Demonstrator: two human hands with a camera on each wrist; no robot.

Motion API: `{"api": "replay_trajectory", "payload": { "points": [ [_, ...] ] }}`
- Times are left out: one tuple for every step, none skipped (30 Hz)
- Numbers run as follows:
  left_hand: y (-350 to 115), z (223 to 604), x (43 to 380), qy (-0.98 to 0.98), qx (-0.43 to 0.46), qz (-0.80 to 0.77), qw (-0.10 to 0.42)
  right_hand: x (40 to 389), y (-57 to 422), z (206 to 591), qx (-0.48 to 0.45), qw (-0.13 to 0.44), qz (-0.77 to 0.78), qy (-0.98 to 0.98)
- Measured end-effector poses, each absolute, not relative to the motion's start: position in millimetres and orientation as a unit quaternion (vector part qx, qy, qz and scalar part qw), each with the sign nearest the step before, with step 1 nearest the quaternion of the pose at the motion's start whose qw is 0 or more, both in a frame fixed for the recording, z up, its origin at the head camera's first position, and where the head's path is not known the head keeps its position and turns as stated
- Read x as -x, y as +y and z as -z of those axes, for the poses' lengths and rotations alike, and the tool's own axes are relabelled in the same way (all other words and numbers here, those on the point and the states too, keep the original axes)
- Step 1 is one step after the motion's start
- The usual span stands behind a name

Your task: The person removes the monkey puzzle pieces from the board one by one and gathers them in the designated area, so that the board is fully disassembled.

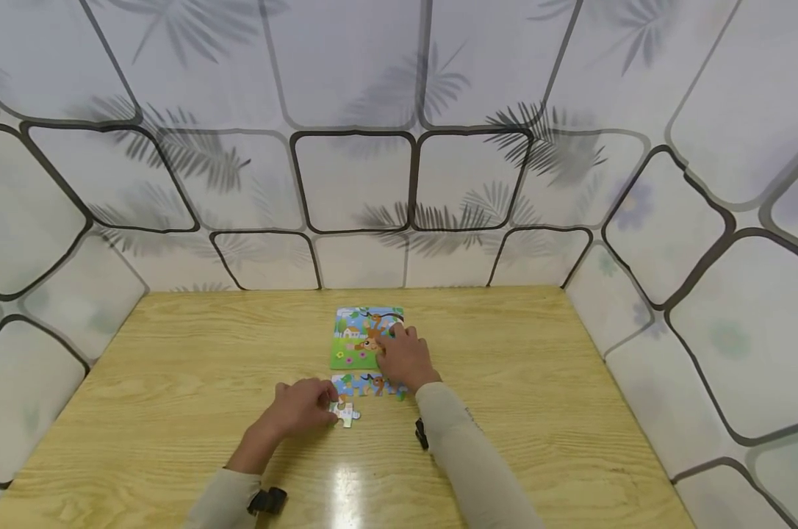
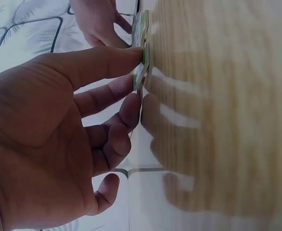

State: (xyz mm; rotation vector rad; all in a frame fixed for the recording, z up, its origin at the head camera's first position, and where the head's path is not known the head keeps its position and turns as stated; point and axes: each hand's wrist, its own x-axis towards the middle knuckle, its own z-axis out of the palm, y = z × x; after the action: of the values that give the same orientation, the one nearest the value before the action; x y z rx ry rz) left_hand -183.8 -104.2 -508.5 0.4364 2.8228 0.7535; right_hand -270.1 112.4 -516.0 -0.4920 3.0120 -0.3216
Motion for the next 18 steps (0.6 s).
{"api": "replay_trajectory", "payload": {
  "points": [
    [-103.5,508.0,182.8,0.953,-0.142,-0.253,0.093,270.1,112.4,515.7,0.161,0.039,0.103,0.981],
    [-103.1,507.9,182.0,0.954,-0.137,-0.251,0.093,270.0,112.3,515.4,0.161,0.040,0.101,0.981],
    [-102.8,508.0,181.2,0.954,-0.133,-0.250,0.092,269.8,112.3,515.1,0.161,0.042,0.100,0.981],
    [-102.6,508.2,180.6,0.955,-0.131,-0.249,0.092,269.9,112.1,514.8,0.161,0.043,0.099,0.981],
    [-102.5,508.4,180.1,0.956,-0.127,-0.249,0.092,269.9,111.9,514.5,0.161,0.044,0.099,0.981],
    [-102.6,508.5,179.8,0.957,-0.125,-0.247,0.091,269.8,111.6,514.2,0.160,0.044,0.099,0.981],
    [-102.7,508.7,179.6,0.957,-0.123,-0.248,0.091,269.7,111.3,514.0,0.160,0.045,0.100,0.981],
    [-102.9,508.7,179.7,0.956,-0.121,-0.250,0.091,269.6,111.1,513.8,0.160,0.045,0.100,0.981],
    [-103.0,508.0,180.0,0.955,-0.117,-0.255,0.093,269.5,110.8,513.5,0.159,0.044,0.100,0.981],
    [-103.3,507.3,180.7,0.954,-0.113,-0.261,0.093,269.5,110.5,513.2,0.158,0.042,0.102,0.981],
    [-103.4,506.4,181.8,0.952,-0.111,-0.269,0.092,269.5,110.4,513.0,0.158,0.041,0.104,0.981],
    [-103.3,505.4,183.4,0.950,-0.108,-0.277,0.092,269.7,110.4,512.8,0.157,0.039,0.106,0.981],
    [-103.3,504.3,185.2,0.948,-0.107,-0.287,0.089,270.0,110.5,512.6,0.158,0.038,0.109,0.981],
    [-103.0,503.3,187.5,0.946,-0.105,-0.294,0.086,270.4,110.7,512.5,0.158,0.036,0.111,0.980],
    [-102.7,502.5,190.2,0.945,-0.103,-0.300,0.080,270.8,111.0,512.6,0.158,0.036,0.115,0.980],
    [-102.2,502.0,193.2,0.944,-0.101,-0.306,0.075,271.3,111.3,512.8,0.157,0.037,0.121,0.979],
    [-101.6,501.6,196.2,0.942,-0.099,-0.314,0.073,271.8,111.6,513.0,0.158,0.037,0.125,0.979],
    [-100.9,501.5,199.3,0.940,-0.097,-0.318,0.069,272.2,111.8,513.5,0.159,0.037,0.130,0.978]
  ]
}}
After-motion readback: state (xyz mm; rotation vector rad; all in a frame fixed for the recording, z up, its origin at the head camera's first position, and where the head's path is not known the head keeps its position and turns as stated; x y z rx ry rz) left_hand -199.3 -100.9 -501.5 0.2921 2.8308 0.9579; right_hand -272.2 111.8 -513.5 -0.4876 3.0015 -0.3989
